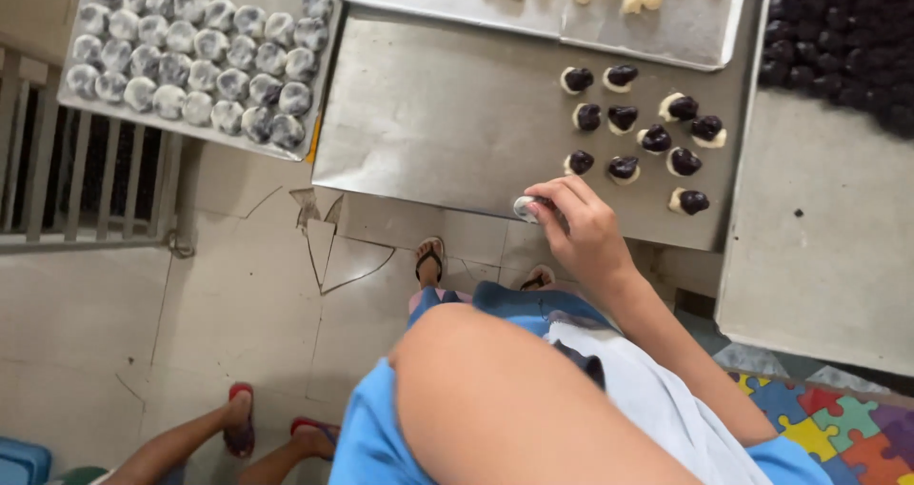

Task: The person flattens small dough balls, places a dark filling on each, and wraps the dough around the filling to form dumplings. The finished dumplings are arranged on a metal tray.

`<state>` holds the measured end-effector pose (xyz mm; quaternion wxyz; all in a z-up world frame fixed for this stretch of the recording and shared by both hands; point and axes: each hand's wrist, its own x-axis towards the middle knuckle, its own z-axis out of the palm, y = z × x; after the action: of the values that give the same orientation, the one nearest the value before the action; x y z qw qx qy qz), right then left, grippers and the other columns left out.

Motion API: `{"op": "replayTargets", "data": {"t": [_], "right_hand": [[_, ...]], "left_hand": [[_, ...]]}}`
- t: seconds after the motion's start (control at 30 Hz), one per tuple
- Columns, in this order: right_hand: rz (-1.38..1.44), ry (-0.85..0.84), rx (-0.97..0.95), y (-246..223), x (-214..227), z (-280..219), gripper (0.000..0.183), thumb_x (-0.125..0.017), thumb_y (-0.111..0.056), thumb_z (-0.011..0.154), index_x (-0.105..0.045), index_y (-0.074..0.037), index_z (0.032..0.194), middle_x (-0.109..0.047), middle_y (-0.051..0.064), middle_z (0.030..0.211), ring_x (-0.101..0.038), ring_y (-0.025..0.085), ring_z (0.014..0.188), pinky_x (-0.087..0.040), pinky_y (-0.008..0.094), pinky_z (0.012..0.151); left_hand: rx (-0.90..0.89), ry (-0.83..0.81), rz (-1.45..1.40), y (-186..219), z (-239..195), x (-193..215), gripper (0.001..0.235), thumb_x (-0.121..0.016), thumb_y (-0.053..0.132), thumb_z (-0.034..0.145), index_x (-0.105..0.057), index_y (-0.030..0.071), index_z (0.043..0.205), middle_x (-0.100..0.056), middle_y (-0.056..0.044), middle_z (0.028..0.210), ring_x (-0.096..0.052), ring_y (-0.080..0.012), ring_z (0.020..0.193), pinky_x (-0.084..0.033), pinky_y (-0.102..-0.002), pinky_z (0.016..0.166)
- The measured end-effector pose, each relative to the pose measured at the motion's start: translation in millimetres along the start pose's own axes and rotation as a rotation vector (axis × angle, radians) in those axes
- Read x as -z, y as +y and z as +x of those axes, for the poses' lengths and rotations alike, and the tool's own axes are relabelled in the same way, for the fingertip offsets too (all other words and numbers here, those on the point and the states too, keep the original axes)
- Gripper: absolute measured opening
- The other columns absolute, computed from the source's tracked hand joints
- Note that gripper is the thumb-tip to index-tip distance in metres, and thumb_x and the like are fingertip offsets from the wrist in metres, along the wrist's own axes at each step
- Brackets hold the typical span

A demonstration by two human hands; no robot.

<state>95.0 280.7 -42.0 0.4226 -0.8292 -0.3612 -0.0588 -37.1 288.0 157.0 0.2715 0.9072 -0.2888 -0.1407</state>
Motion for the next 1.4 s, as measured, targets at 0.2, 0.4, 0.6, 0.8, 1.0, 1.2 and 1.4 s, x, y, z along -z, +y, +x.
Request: {"op": "replayTargets", "data": {"t": [0.2, 0.4, 0.6, 0.8, 1.0, 1.2, 1.4], "right_hand": [[0.051, 0.043, 0.043, -31, 24, 74, 0.009, -0.065, -0.006, 0.089, -0.067, -0.007, 0.098, -0.06, 0.007, 0.081, -0.06, 0.023, 0.073, -0.052, 0.03, 0.061], [-0.102, 0.371, 0.263, -96, -8, 156, 0.011, -0.054, -0.008, 0.097, -0.058, 0.0, 0.104, -0.058, 0.016, 0.101, -0.055, 0.029, 0.091, -0.047, 0.036, 0.08], [-0.312, -0.008, 0.138, -40, -125, 112, 0.019, -0.057, -0.016, 0.086, -0.06, -0.015, 0.105, -0.057, 0.01, 0.11, -0.057, 0.026, 0.103, -0.04, 0.041, 0.085], [-0.287, 0.383, -0.607, -34, -48, 11, 0.01, -0.059, -0.018, 0.093, -0.066, -0.012, 0.094, -0.064, 0.002, 0.084, -0.064, 0.021, 0.08, -0.05, 0.033, 0.073], [-0.476, 0.461, -0.764, 10, -41, -23, 0.021, -0.058, -0.026, 0.096, -0.069, -0.009, 0.102, -0.065, 0.01, 0.082, -0.065, 0.028, 0.076, -0.052, 0.037, 0.064], [-0.343, 0.44, -0.726, 21, -37, -13, 0.02, -0.063, -0.022, 0.09, -0.067, -0.01, 0.105, -0.062, 0.009, 0.089, -0.065, 0.029, 0.082, -0.055, 0.037, 0.068], [-0.252, 0.248, -0.429, 13, -19, -14, 0.03, -0.069, -0.011, 0.08, -0.06, -0.013, 0.109, -0.06, 0.004, 0.108, -0.058, 0.024, 0.107, -0.046, 0.038, 0.09]], "left_hand": [[-0.004, 0.005, -0.075, -138, -51, 75, 0.055, -0.072, 0.026, 0.065, -0.055, 0.004, 0.113, -0.062, -0.009, 0.076, -0.063, -0.0351, 0.066, -0.048, -0.049, 0.046], [0.286, -0.005, -0.108, -244, -127, 96, 0.041, -0.064, 0.039, 0.083, -0.056, 0.015, 0.115, -0.066, 0.0, 0.084, -0.064, -0.0255, 0.076, -0.046, -0.042, 0.06], [0.488, -0.143, -0.215, -332, -112, 105, 0.03, -0.058, 0.038, 0.083, -0.063, 0.019, 0.106, -0.07, 0.003, 0.075, -0.067, -0.0223, 0.078, -0.05, -0.038, 0.066], [0.066, 0.093, -0.491, -366, 2, 14, 0.023, -0.059, 0.025, 0.087, -0.066, 0.01, 0.102, -0.069, -0.007, 0.079, -0.068, -0.0278, 0.077, -0.055, -0.035, 0.063], [-0.138, 0.241, -0.415, -332, 86, -39, 0.024, -0.06, 0.018, 0.088, -0.062, 0.001, 0.105, -0.062, -0.013, 0.08, -0.067, -0.0309, 0.073, -0.055, -0.037, 0.059], [-0.078, 0.146, -0.358, -328, 91, -36, 0.035, -0.061, 0.017, 0.086, -0.059, -0.001, 0.115, -0.058, -0.014, 0.086, -0.065, -0.0354, 0.08, -0.054, -0.041, 0.064], [-0.031, 0.154, -0.237, -309, 63, -24, 0.032, -0.071, 0.008, 0.073, -0.064, 0.005, 0.105, -0.056, -0.013, 0.094, -0.062, -0.0369, 0.09, -0.054, -0.042, 0.075]]}}
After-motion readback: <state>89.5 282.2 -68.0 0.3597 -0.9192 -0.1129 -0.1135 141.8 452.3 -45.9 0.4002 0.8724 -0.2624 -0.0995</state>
